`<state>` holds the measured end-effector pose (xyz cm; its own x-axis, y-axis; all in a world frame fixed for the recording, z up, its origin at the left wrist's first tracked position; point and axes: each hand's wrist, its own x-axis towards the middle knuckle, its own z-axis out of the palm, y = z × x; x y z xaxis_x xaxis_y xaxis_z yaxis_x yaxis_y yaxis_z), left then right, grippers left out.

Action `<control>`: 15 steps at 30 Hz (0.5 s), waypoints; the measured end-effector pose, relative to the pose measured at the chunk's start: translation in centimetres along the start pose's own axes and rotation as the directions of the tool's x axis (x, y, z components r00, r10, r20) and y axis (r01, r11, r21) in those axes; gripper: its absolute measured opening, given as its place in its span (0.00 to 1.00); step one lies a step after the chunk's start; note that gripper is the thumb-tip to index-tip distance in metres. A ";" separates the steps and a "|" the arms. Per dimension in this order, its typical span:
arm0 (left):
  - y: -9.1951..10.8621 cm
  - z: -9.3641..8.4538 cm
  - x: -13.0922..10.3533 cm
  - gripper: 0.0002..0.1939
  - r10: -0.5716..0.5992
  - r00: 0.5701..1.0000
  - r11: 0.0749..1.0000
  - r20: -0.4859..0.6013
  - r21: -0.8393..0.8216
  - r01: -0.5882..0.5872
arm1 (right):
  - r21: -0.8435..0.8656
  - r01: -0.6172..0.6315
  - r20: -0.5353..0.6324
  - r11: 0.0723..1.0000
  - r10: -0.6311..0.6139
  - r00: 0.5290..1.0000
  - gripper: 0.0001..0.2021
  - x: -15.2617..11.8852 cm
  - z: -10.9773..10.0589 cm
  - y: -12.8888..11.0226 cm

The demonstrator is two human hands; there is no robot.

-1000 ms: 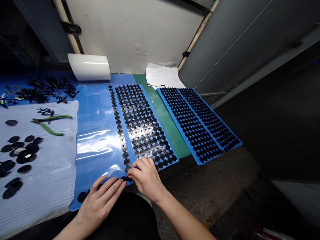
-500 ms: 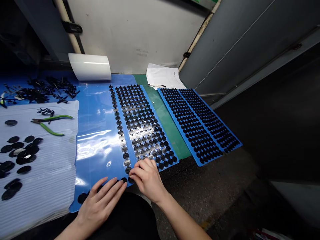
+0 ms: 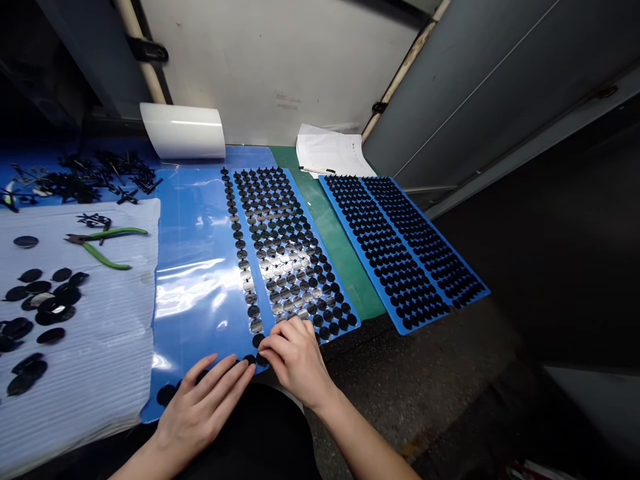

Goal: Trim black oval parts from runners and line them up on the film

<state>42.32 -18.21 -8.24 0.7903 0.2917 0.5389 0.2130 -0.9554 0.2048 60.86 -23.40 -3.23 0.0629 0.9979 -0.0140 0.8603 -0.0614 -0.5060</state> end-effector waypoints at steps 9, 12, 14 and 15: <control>0.4 -0.3 0.6 0.16 -0.012 0.999 1.000 -0.038 -0.028 0.010 | -0.048 0.046 -0.024 0.998 -0.047 0.999 0.05 -0.3 0.5 -0.1; -0.2 -2.3 1.1 0.15 -0.055 0.996 0.998 -0.065 -0.037 0.053 | -0.064 0.081 -0.061 0.995 -0.085 0.995 0.04 -0.3 0.7 0.2; -1.7 -4.6 0.7 0.14 -0.185 0.976 0.982 -0.114 0.017 0.188 | -0.082 0.105 -0.057 0.991 -0.109 0.992 0.05 -0.3 1.0 0.7; -2.8 -6.0 0.2 0.14 -0.270 0.950 0.958 -0.156 0.061 0.282 | -0.083 0.117 -0.057 0.990 -0.122 0.991 0.06 -0.3 1.1 1.0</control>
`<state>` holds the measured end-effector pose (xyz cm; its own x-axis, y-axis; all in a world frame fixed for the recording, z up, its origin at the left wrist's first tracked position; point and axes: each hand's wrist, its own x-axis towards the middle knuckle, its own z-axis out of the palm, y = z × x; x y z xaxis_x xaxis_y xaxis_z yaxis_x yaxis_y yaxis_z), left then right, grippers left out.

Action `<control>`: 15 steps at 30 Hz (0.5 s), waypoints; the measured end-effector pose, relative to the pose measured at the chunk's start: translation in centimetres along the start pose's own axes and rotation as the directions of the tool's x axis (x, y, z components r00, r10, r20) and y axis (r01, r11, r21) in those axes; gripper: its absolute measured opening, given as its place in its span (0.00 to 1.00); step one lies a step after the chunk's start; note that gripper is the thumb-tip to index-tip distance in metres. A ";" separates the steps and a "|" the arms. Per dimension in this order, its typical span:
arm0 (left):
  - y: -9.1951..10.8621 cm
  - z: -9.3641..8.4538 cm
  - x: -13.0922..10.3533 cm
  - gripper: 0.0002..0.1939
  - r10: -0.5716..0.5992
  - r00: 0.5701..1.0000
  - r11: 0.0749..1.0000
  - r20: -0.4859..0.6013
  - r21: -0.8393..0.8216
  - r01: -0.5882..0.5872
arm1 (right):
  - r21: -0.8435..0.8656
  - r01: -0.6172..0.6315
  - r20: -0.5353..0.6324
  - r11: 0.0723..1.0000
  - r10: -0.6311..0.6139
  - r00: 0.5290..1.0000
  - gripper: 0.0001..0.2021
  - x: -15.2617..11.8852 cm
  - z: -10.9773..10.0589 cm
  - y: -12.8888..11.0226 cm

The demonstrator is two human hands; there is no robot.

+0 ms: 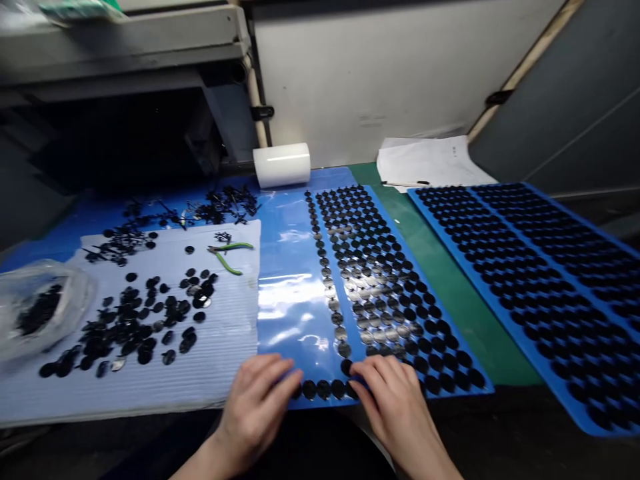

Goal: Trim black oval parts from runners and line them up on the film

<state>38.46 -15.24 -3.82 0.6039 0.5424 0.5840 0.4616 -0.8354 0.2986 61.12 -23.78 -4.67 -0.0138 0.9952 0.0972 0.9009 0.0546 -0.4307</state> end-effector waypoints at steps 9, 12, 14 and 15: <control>-10.4 -6.5 -4.4 0.14 -0.553 0.832 0.681 -0.045 0.550 0.483 | 0.158 0.009 0.031 0.987 -0.014 0.999 0.02 2.0 -1.2 -1.2; -11.1 -6.1 -4.4 0.09 -0.554 0.832 0.685 -0.018 0.558 0.468 | 0.187 0.025 0.104 0.982 -0.045 0.994 0.03 3.7 -1.8 -2.9; -11.5 -6.3 -4.1 0.09 -0.539 0.841 0.697 -0.050 0.535 0.478 | 0.204 0.046 0.127 0.978 -0.074 0.989 0.04 4.7 -2.0 -4.0; -11.8 -6.5 -3.8 0.10 -0.528 0.845 0.703 -0.085 0.515 0.490 | 0.219 0.057 0.134 0.974 -0.088 0.987 0.04 5.2 -2.1 -4.5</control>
<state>26.52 -8.09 -4.70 0.2118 0.8916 0.4002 0.9554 -0.2750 0.1071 57.88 -19.02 -0.29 -0.1511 0.9884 0.0140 0.7818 0.1281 -0.6102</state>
